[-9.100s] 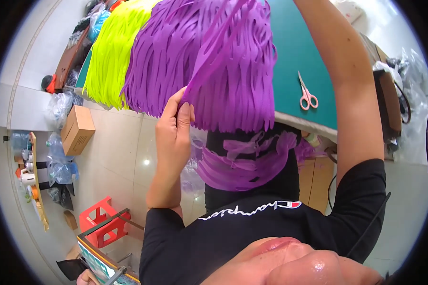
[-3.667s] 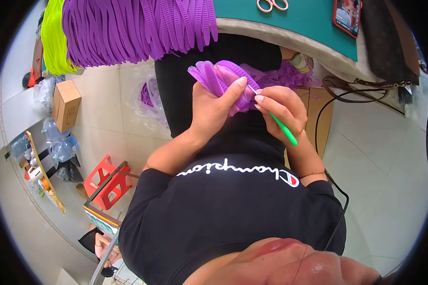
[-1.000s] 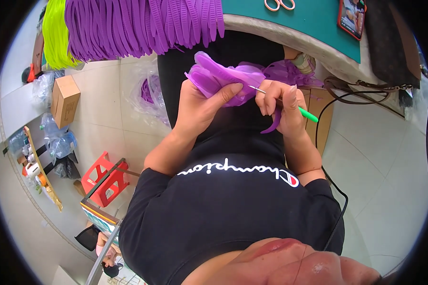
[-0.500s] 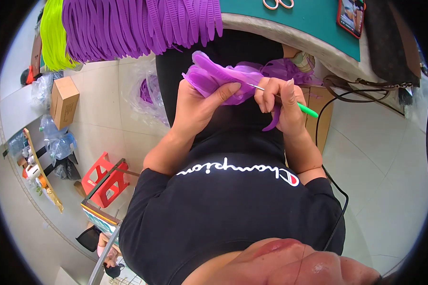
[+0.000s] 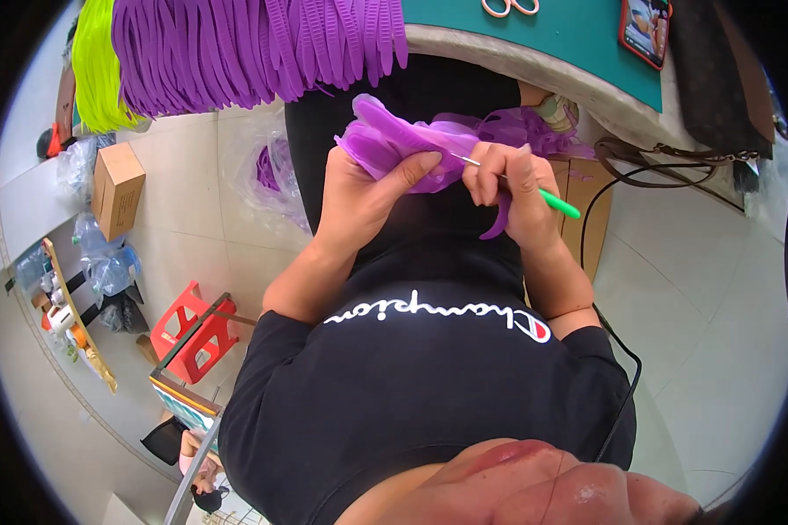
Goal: Using a crochet hook tool to weave purple fabric strips into a mesh-like base material on a factory workbench.
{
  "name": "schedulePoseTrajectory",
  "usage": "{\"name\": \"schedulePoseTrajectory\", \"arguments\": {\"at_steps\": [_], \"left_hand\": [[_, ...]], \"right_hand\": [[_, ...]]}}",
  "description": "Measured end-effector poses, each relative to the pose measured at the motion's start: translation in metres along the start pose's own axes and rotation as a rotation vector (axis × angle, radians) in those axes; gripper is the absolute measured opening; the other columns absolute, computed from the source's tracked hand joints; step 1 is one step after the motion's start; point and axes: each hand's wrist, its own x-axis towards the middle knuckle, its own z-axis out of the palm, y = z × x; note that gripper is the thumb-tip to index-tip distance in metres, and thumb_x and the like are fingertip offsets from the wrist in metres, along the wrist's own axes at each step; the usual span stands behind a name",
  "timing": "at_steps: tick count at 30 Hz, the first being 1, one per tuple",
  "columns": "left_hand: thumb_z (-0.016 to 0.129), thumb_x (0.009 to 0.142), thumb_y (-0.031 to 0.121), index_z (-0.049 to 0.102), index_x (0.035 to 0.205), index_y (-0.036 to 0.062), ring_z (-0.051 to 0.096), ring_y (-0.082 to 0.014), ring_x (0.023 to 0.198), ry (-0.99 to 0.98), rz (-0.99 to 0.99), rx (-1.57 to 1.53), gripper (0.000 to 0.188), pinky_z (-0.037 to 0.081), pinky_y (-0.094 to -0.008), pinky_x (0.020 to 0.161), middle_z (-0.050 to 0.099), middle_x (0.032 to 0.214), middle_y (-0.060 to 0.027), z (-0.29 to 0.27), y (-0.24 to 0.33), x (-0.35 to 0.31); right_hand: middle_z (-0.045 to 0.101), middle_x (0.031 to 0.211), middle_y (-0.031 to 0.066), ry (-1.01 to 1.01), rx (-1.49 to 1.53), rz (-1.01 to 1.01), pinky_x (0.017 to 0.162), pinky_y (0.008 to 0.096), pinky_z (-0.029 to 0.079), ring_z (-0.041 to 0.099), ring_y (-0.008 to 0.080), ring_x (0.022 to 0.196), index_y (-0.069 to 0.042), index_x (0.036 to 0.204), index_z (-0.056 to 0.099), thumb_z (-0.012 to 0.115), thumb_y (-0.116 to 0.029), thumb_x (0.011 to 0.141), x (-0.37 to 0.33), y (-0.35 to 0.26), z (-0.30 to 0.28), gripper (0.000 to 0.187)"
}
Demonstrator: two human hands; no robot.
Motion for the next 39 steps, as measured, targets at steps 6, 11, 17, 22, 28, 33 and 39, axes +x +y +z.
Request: {"name": "schedulePoseTrajectory", "arguments": {"at_steps": [6,11,17,22,28,33,39], "left_hand": [[0.077,0.076,0.011,0.063,0.1,-0.0009,0.063,-0.0111,0.074,-0.2,-0.373,-0.103,0.03,0.051,-0.025,0.068,0.066,0.082,-0.0051,-0.011,0.006,-0.006],[0.078,0.075,0.012,0.063,0.083,0.0009,0.063,-0.0111,0.067,-0.927,-0.558,-0.205,0.02,0.049,-0.024,0.059,0.065,0.073,-0.0051,-0.033,0.013,-0.004],[0.066,0.085,0.009,0.061,0.087,0.0001,0.059,-0.0107,0.062,0.016,-0.237,-0.223,0.011,0.048,-0.0242,0.059,0.063,0.07,-0.0046,-0.001,0.001,0.0],[0.064,0.088,0.01,0.061,0.083,-0.0007,0.059,-0.009,0.06,0.097,-0.113,-0.117,0.012,0.046,-0.0217,0.056,0.063,0.069,-0.0038,0.014,0.001,0.007],[0.066,0.087,0.009,0.063,0.08,-0.0007,0.057,-0.006,0.061,0.15,-0.012,0.032,0.012,0.046,-0.0211,0.055,0.064,0.07,-0.0027,0.018,0.001,0.006],[0.068,0.085,0.009,0.063,0.082,-0.0014,0.058,-0.0061,0.062,0.172,0.007,0.1,0.012,0.046,-0.0214,0.056,0.064,0.07,-0.0026,0.018,-0.002,0.005],[0.069,0.084,0.009,0.063,0.081,-0.0018,0.06,-0.0072,0.062,0.172,0.179,0.44,0.012,0.047,-0.0219,0.056,0.065,0.07,-0.0034,0.016,-0.008,0.004]], "right_hand": [[0.055,0.072,0.0101,0.289,-0.46,-0.373,0.059,0.0265,0.037,0.047,0.0156,0.063,-0.004,0.066,0.042,0.038,-0.04,0.1,0.015,0.004,-0.03,0.05],[0.053,0.069,0.0084,0.77,-0.378,-0.372,0.055,0.025,0.031,0.041,0.011,0.06,-0.007,0.062,0.041,0.038,-0.046,0.099,0.034,-0.027,-0.083,0.054],[0.037,0.05,0.0019,0.045,-0.041,-0.051,0.043,0.0268,0.021,0.031,0.0108,0.045,-0.009,0.051,0.038,0.036,-0.048,0.098,0.004,-0.028,-0.031,0.061],[0.048,0.063,0.0078,-0.076,-0.725,-0.481,0.045,0.0287,0.039,0.051,0.0203,0.051,-0.003,0.065,0.051,0.05,-0.038,0.094,-0.002,-0.015,0.003,0.046],[0.05,0.065,0.0071,-0.092,-0.931,-0.46,0.045,0.0293,0.041,0.053,0.0211,0.051,-0.003,0.067,0.053,0.057,-0.033,0.09,-0.001,-0.006,0.007,0.038],[0.05,0.065,0.0066,-0.106,-0.952,-0.46,0.045,0.0302,0.041,0.054,0.0213,0.052,-0.004,0.068,0.054,0.059,-0.032,0.089,0.0,-0.008,0.008,0.036],[0.05,0.06,0.0084,-0.035,-0.998,-0.061,0.048,0.0312,0.041,0.053,0.023,0.051,-0.003,0.069,0.056,0.055,-0.026,0.092,-0.001,-0.013,0.016,0.034]]}}
